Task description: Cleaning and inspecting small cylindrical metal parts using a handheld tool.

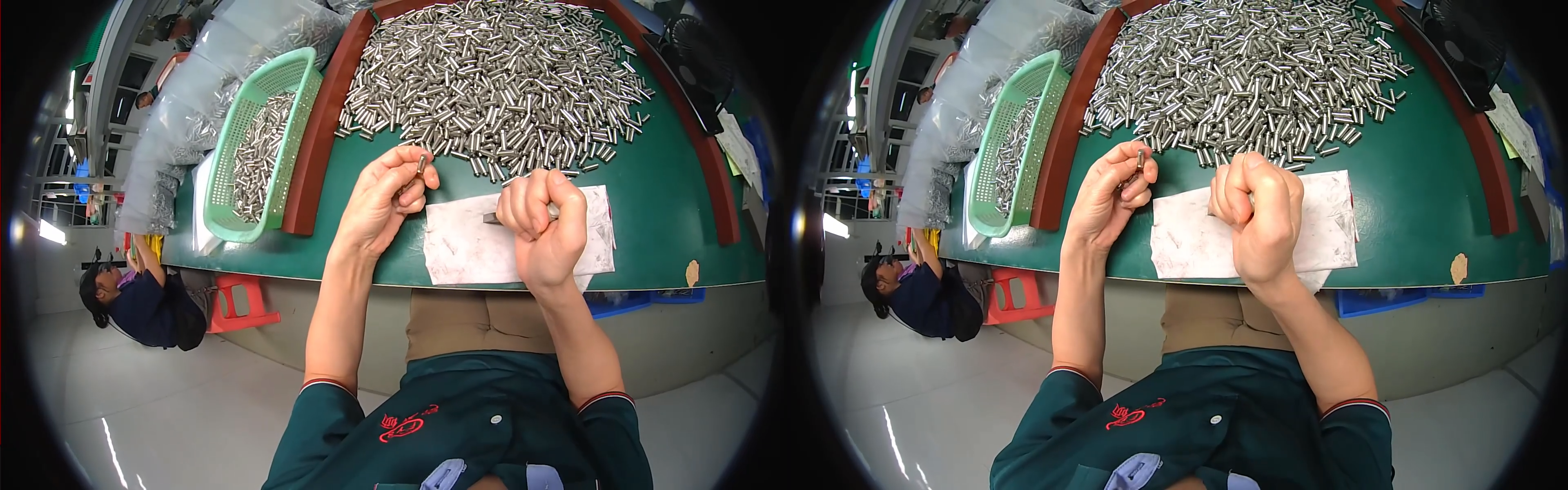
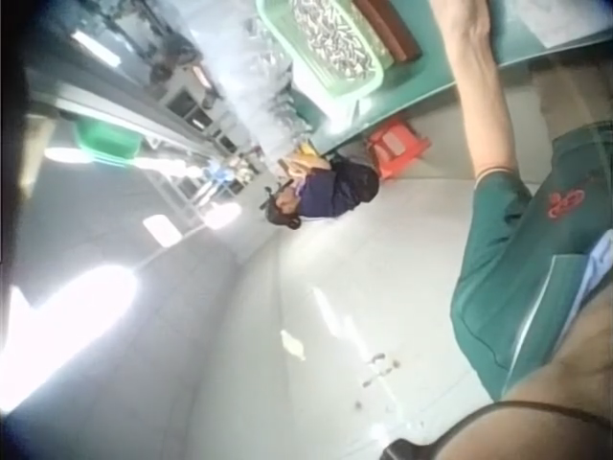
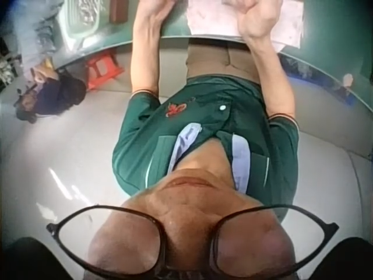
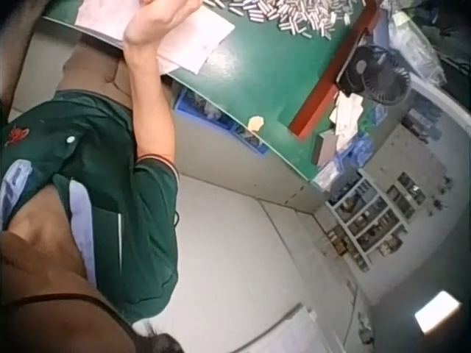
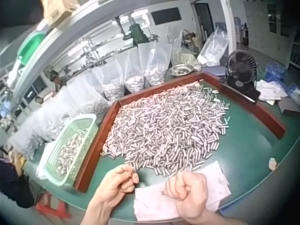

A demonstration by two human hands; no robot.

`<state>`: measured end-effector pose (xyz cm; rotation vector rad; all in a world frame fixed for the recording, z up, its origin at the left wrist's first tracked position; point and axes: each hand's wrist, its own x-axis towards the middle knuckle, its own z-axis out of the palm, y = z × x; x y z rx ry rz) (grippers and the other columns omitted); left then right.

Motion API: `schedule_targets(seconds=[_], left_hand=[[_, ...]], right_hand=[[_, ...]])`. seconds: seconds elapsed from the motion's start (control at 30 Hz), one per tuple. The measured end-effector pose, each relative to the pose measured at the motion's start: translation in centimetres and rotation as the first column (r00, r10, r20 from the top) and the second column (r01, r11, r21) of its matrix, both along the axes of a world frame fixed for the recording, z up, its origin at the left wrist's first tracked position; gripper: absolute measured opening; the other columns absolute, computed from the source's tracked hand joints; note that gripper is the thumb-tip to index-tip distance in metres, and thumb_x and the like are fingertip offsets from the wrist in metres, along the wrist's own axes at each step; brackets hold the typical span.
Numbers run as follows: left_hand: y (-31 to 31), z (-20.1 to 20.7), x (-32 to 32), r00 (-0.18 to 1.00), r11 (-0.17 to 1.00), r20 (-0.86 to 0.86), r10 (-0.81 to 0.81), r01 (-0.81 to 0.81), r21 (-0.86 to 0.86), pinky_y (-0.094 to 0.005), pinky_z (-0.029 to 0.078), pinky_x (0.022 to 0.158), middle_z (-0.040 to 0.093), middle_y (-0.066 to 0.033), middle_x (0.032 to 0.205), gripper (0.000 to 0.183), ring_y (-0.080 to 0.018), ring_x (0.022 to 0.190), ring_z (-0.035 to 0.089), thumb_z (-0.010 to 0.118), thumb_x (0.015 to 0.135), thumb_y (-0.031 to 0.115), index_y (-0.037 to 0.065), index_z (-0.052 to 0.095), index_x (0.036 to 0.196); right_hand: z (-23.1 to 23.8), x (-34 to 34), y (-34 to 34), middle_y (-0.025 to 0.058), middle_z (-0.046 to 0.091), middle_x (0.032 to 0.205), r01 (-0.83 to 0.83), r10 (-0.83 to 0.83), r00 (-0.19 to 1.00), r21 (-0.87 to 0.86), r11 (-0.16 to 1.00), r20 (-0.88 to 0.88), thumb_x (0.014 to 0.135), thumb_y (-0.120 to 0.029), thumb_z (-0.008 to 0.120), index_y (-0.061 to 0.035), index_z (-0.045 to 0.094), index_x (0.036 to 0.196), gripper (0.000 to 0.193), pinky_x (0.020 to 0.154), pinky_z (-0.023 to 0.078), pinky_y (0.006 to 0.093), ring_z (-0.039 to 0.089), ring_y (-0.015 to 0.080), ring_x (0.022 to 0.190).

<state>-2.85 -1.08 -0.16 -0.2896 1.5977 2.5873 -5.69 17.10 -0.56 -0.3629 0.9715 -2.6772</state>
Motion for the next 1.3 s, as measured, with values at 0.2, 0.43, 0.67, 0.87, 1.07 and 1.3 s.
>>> schedule_targets(seconds=[0.2,0.43,0.67,0.87,1.07,1.3], left_hand=[[0.5,-0.3,0.3,0.999,0.987,-0.033,-0.028,0.023,-0.159,-0.0176,0.026,0.045,0.053,-0.0053,0.069,0.009,-0.0032,0.050,0.032,0.049,0.085,0.008,0.002,0.051,0.092],[4.2,0.6,2.4,0.933,0.391,-0.191,-0.304,-0.061,-0.918,-0.0257,0.035,0.044,0.049,-0.0056,0.057,0.010,-0.0105,0.047,0.041,0.060,0.077,0.005,-0.001,0.054,0.082],[4.5,1.1,2.8,0.970,0.166,-0.042,-0.239,-0.001,-0.986,-0.0344,0.040,0.047,0.054,-0.0123,0.056,0.013,-0.0284,0.050,0.053,0.062,0.074,0.007,0.001,0.050,0.078],[4.6,-0.6,2.9,0.937,0.254,-0.267,-0.226,-0.208,-0.945,-0.0335,0.040,0.046,0.055,-0.0119,0.057,0.011,-0.0271,0.050,0.054,0.062,0.072,0.004,0.002,0.052,0.071],[4.7,-0.7,3.1,0.941,0.265,-0.274,-0.198,-0.218,-0.939,-0.0327,0.041,0.046,0.055,-0.0117,0.057,0.009,-0.0260,0.050,0.055,0.063,0.071,0.003,0.001,0.054,0.069],[4.7,-0.8,2.9,0.937,0.279,-0.290,-0.193,-0.231,-0.932,-0.0319,0.041,0.046,0.055,-0.0118,0.058,0.008,-0.0254,0.050,0.055,0.063,0.071,0.003,0.001,0.055,0.070]], right_hand=[[0.0,0.1,0.1,0.0002,0.027,0.045,0.003,-0.003,1.000,0.008,1.000,0.019,0.084,-0.015,0.031,-0.0080,0.028,0.051,0.034,0.042,0.019,0.0255,0.021,0.0086,0.042],[-0.2,-0.1,0.1,0.0000,0.028,0.046,0.010,-0.010,1.000,0.008,1.000,0.018,0.083,-0.015,0.032,-0.0078,0.029,0.051,0.033,0.042,0.020,0.0247,0.023,0.0082,0.043],[-0.1,-0.4,0.3,-0.0014,0.025,0.044,0.047,-0.035,0.996,-0.146,0.988,0.085,0.083,-0.017,0.030,-0.0095,0.027,0.050,0.034,0.041,0.017,0.0251,0.020,0.0079,0.041],[-0.4,-0.3,0.2,-0.0008,0.025,0.044,-0.031,0.034,0.999,-0.150,0.988,0.022,0.084,-0.017,0.031,-0.0094,0.028,0.050,0.035,0.041,0.017,0.0251,0.019,0.0083,0.042],[-0.1,-0.3,0.1,-0.0013,0.025,0.043,-0.079,0.081,0.997,-0.084,0.993,0.013,0.084,-0.020,0.030,-0.0104,0.027,0.049,0.037,0.042,0.018,0.0250,0.018,0.0084,0.041],[-0.1,-0.3,0.1,-0.0025,0.024,0.042,-0.095,0.095,0.995,-0.029,0.995,-0.001,0.085,-0.024,0.028,-0.0118,0.027,0.049,0.038,0.043,0.017,0.0257,0.016,0.0088,0.041]])
